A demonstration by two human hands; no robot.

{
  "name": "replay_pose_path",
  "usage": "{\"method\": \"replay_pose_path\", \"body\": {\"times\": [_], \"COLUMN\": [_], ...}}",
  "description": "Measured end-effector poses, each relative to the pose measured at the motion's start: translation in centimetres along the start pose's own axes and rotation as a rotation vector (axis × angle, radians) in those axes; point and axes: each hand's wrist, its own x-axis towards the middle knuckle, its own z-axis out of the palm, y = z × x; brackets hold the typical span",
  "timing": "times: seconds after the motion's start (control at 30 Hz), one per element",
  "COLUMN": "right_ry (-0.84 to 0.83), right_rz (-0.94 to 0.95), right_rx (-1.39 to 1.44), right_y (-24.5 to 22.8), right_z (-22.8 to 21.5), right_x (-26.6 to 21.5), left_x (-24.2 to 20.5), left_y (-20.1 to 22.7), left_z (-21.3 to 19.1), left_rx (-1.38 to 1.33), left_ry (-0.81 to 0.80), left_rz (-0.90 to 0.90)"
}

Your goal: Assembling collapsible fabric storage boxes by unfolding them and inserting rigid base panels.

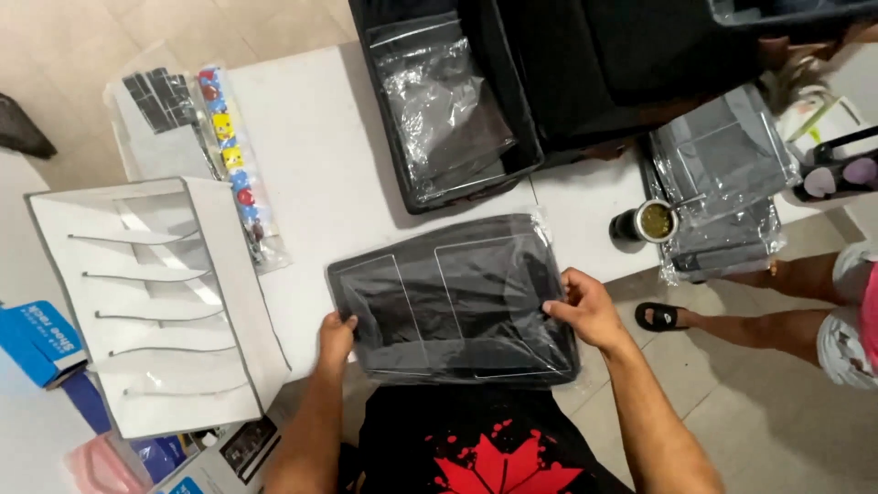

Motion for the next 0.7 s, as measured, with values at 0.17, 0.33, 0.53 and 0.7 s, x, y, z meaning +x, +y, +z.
{"method": "replay_pose_path", "body": {"times": [0.17, 0.33, 0.53, 0.7], "right_ry": [-0.048, -0.131, -0.169, -0.099], "right_rz": [-0.269, -0.538, -0.597, -0.528], "right_rx": [-0.203, -0.584, -0.918, -1.021], "right_y": [-9.7, -20.4, -24.0, -24.7], "right_z": [1.1, 4.9, 11.3, 13.7], "right_x": [-2.6, -3.1, -1.9, -3.0], "left_x": [-6.6, -17.3, -19.2, -18.5], "left_y": [8.2, 20.8, 27.7, 27.4], "left_z": [0.4, -2.9, -5.4, -6.8], "left_rx": [-0.128, -0.132, -0.127, 0.088], "left_ry": [0.132, 0.251, 0.015, 0.145], "left_rz": [0.193, 1.033, 1.345, 1.134]}}
